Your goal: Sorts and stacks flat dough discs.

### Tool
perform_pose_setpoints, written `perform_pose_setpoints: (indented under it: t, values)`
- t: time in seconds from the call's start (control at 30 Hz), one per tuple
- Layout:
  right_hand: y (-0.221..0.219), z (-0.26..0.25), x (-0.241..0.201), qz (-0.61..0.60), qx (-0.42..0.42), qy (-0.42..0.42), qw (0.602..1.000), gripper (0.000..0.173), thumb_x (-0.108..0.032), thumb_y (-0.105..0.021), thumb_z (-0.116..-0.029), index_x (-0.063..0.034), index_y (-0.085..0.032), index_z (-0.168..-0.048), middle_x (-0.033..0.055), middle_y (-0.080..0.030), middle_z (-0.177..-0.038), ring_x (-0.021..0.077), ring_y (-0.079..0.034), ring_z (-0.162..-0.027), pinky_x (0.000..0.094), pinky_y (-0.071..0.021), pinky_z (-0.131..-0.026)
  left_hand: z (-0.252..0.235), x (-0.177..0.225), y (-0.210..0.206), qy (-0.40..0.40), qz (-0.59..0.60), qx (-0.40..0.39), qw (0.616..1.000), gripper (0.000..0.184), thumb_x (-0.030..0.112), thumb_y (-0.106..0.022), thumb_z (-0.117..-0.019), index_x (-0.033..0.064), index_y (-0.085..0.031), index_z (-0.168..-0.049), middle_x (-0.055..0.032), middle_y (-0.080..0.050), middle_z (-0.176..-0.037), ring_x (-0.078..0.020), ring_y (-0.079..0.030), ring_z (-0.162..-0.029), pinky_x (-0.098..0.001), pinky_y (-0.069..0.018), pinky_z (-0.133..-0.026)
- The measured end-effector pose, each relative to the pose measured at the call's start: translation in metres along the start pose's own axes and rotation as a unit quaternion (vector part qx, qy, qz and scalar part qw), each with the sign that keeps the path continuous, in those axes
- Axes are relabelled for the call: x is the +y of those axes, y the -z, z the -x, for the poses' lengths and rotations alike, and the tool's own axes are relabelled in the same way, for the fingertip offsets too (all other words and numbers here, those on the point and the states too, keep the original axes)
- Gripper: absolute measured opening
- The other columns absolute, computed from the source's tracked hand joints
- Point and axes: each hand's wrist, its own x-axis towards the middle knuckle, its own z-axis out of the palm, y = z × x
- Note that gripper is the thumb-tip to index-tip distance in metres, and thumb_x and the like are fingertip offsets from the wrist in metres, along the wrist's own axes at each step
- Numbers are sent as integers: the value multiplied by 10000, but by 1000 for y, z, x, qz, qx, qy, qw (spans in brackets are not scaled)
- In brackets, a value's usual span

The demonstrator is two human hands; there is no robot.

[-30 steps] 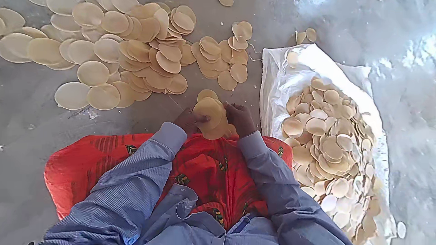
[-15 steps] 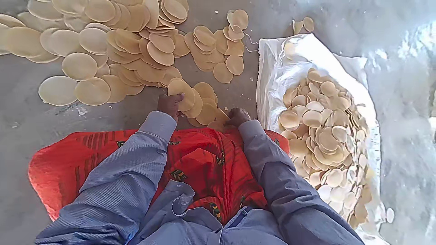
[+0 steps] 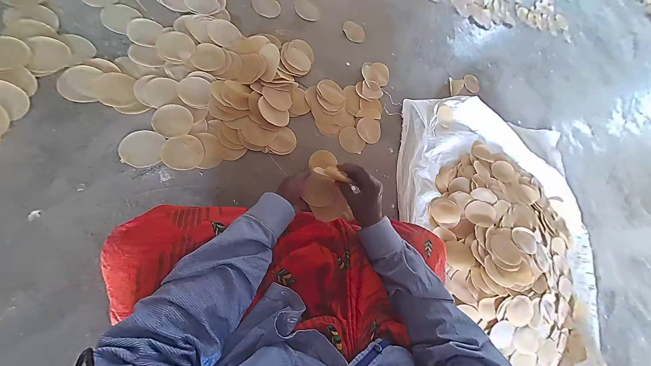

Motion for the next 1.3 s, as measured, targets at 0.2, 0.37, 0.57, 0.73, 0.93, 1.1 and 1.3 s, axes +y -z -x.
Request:
perform_pose_setpoints:
  t: [0.2, 0.37, 0.57, 0.73, 0.93, 1.1, 1.3]
  values:
    - [-6, 9, -5, 68, -66, 89, 992, 230, 81, -707, -819, -2, -735, -1032, 175, -723, -1072, 290, -706, -1045, 422, -592, -918, 8, 4, -1, -44, -52, -32, 997, 304, 44, -666, -966, -27, -594, -1252, -144, -704, -1045, -198, -698, -904, -370, -599, -805]
    - [6, 9, -4, 108, -118, 109, 981, 299, -23, -730, -824, -62, -757, -1119, 129, -729, -1111, 282, -681, -1105, 421, -570, -950, 4, 5, 0, -46, -93, 25, 994, 434, -18, -683, -935, -53, -518, -1335, -184, -677, -1108, -211, -691, -934, -363, -592, -824]
    - [11, 21, 1, 125, -119, 106, 979, 195, -91, -785, -840, -93, -786, -1036, 97, -743, -975, 289, -683, -1026, 425, -559, -896, -2, 5, 3, -80, -106, 44, 990, 484, 18, -723, -922, -48, -508, -1351, -197, -678, -1127, -238, -706, -949, -395, -608, -829]
    - [8, 28, 0, 167, -84, 103, 977, 194, -41, -640, -931, -151, -799, -910, 125, -717, -1014, 329, -654, -1074, 439, -553, -922, -1, 5, 2, -93, -74, 42, 992, 497, 29, -713, -939, -42, -488, -1377, -206, -674, -1168, -265, -707, -999, -424, -611, -856]
    - [5, 32, -1, 169, -91, -20, 981, 237, -230, -576, -957, -106, -777, -957, 132, -704, -1104, 323, -644, -1060, 478, -516, -916, -2, 5, 1, -112, -52, 28, 992, 424, 47, -705, -953, -33, -531, -1331, -176, -691, -1140, -241, -717, -979, -408, -619, -847]
    - [-2, 25, -17, 209, 11, -9, 978, 399, -254, -862, -806, -46, -704, -1107, 184, -674, -1199, 382, -612, -1184, 520, -516, -991, -2, 2, 0, -145, -85, 29, 985, 428, 21, -716, -940, -28, -550, -1331, -180, -688, -1135, -231, -715, -954, -398, -621, -827]
    - [-1, 12, -16, 211, -128, 38, 968, 295, -80, -824, -821, -65, -738, -1104, 110, -742, -934, 339, -688, -943, 498, -548, -837, -1, 1, -2, -157, -137, 24, 978, 408, 13, -720, -934, -38, -572, -1311, -174, -687, -1132, -208, -704, -958, -380, -608, -850]
